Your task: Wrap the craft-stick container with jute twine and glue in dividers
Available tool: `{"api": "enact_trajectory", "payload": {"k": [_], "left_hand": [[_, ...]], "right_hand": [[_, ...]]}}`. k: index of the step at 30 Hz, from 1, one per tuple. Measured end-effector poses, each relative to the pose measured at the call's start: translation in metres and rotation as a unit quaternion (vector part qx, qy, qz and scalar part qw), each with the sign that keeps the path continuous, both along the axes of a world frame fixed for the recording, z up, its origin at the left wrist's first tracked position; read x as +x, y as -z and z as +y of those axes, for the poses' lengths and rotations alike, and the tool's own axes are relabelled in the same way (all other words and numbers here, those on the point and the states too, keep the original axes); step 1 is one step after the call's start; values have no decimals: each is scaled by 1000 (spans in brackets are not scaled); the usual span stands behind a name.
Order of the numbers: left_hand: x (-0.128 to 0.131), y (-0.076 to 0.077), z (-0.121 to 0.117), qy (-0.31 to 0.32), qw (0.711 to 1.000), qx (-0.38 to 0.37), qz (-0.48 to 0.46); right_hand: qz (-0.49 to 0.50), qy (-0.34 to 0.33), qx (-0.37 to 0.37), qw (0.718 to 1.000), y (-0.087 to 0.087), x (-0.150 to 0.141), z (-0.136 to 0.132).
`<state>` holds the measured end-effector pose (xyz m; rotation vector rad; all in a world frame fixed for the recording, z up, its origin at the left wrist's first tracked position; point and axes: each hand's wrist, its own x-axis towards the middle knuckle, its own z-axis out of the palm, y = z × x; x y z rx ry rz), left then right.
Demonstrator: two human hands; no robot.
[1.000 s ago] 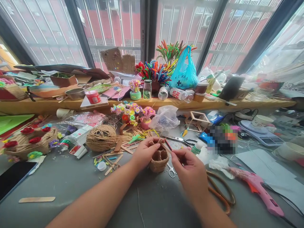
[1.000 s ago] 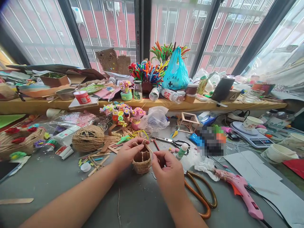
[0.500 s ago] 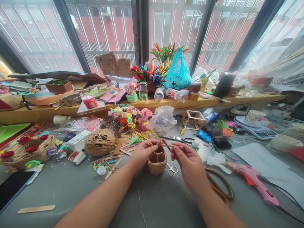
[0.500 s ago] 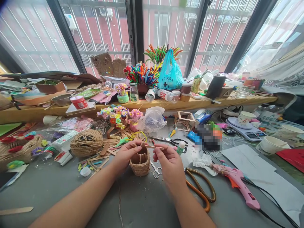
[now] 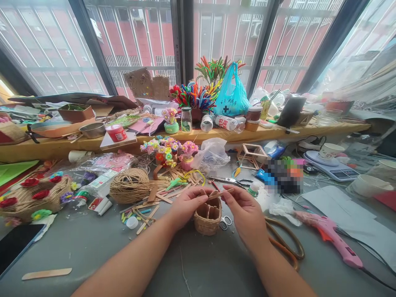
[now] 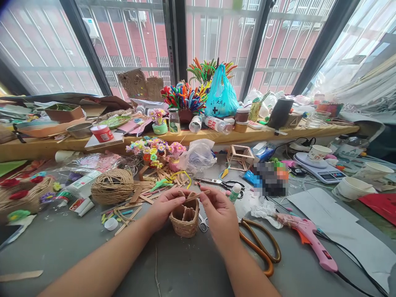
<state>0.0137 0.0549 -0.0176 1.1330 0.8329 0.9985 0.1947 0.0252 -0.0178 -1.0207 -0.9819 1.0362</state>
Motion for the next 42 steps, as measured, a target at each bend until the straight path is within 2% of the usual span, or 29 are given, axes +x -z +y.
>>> {"api": "enact_trajectory", "payload": {"k": [5,10,12,17,22,25,29,35,42], "left_hand": [[3,-9,1,9,999,-20,27],[2,-17,5,23,999,-35,33],[2,-17,6,26,998,-36,38],[1,-12,5,16,998,-47,45],[-3,-8,4,1,999,-40,-34],[-4,-8,5,-63,998,0,-25],[-1,-9,6,-107,994,16,-15],[1,-11,3,-121,992,17,-30],[-1,-11,1,-118,990,76,15]], "right_hand": [[-46,-29,27,998,1,-5,2],[1,-36,1,999,6,-9,3],[12,-42,-14,999,7,-9,3],[-41,-43,-6,998,3,-2,1],[86,-5,-13,996,2,5,3],[141,30,0,990,2,7,4],[155,15,5,988,1,6,2],[150,-10,2,989,2,3,0],[195,10,-19,980,5,4,8]]}}
